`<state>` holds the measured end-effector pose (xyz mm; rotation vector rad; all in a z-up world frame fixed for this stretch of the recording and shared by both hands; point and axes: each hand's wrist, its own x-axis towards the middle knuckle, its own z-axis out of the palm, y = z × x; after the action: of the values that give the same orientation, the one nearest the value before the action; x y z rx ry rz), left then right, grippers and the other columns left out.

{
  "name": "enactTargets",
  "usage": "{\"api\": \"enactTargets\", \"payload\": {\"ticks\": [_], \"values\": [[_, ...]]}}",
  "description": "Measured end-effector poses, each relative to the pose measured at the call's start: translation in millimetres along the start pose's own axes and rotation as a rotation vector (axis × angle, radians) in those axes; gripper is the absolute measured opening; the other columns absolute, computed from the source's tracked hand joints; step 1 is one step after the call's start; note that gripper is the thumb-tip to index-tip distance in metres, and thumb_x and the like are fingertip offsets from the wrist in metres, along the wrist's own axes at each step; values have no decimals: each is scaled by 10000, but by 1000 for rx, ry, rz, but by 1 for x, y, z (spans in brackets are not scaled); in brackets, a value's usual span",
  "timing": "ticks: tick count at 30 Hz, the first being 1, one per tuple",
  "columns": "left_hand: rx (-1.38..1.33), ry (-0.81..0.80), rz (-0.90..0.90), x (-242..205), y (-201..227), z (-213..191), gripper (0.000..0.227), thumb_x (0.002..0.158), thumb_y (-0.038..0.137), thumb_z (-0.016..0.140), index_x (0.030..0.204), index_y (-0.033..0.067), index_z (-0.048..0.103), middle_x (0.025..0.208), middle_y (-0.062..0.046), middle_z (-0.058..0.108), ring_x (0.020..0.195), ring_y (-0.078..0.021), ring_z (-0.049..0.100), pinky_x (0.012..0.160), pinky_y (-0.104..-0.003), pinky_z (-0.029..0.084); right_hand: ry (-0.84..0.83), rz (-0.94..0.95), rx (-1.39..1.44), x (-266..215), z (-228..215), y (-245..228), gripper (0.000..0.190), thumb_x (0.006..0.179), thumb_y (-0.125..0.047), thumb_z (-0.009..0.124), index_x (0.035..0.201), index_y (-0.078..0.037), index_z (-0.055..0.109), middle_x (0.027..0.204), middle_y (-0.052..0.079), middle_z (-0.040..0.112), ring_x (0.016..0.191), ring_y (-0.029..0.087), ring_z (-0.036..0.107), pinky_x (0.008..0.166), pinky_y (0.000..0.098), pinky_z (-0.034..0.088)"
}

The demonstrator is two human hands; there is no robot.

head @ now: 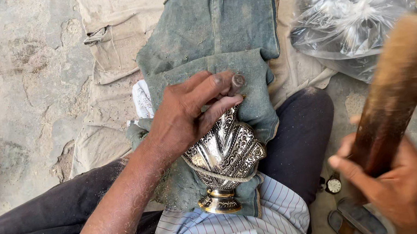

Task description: The person sits on the floor and uses a hammer and chisel to engrave patterns into a silver-colored metal object. The object is held steady on a cloth pad while the person repeatedly strikes the chisel to create decorative details.

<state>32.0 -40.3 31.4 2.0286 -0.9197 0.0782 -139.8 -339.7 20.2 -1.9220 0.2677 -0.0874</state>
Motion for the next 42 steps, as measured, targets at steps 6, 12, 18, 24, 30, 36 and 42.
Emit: {"api": "enactTargets", "payload": {"ticks": [6, 12, 18, 24, 30, 36, 42], "values": [[24, 12, 33, -3, 0, 4, 360, 997, 222, 727, 1329, 114, 638, 1005, -77, 697, 843, -212, 727, 680, -359, 585, -10, -277, -539, 29, -15, -86, 513, 821, 69, 724, 1302, 92, 548, 1022, 195, 701, 925, 219, 727, 794, 345, 627], [40, 13, 44, -2, 0, 3, 330, 1007, 229, 738, 1301, 118, 638, 1012, -69, 691, 859, -202, 725, 691, -354, 586, 90, -97, -657, 40, 3, -123, 416, 836, 41, 794, 1225, 54, 646, 933, 184, 715, 783, 240, 720, 655, 367, 594], [-34, 78, 130, -9, 7, -6, 284, 1023, 175, 728, 1289, 119, 643, 1115, -71, 722, 946, -170, 744, 758, -303, 636, 148, -413, -557, 29, -3, -57, 567, 826, -8, 812, 1326, 102, 569, 1022, 196, 699, 873, 255, 708, 726, 352, 597], [-222, 309, -217, -29, 12, -16, 326, 1002, 69, 758, 1262, -20, 582, 1124, -98, 694, 956, -134, 724, 856, -278, 686, 7, 177, -78, -5, 18, 73, 634, 806, -77, 832, 1348, 53, 531, 923, 122, 725, 797, 195, 710, 699, 300, 605], [-378, 259, -311, -30, 18, -2, 56, 1018, -10, 468, 1069, 12, 457, 1146, -73, 607, 1028, -119, 685, 940, -277, 663, -113, 155, -358, -55, 41, 95, 538, 733, -99, 892, 1225, -72, 678, 1055, 141, 758, 856, 184, 745, 697, 302, 604], [226, 127, -46, -14, 31, 26, 220, 991, 89, 709, 1165, 14, 599, 1196, -177, 602, 1000, -324, 673, 822, -425, 594, -127, 87, 202, -60, 67, 64, 478, 827, 34, 769, 1290, 36, 647, 1198, 182, 731, 939, 180, 750, 772, 285, 652], [660, 41, -133, 18, 23, 53, 234, 832, 222, 792, 922, 48, 664, 868, -147, 628, 856, -358, 668, 670, -496, 546, -147, 167, 576, -31, 103, 30, 663, 830, 118, 708, 1455, 94, 490, 1299, 198, 653, 967, 181, 679, 769, 286, 596]]}}
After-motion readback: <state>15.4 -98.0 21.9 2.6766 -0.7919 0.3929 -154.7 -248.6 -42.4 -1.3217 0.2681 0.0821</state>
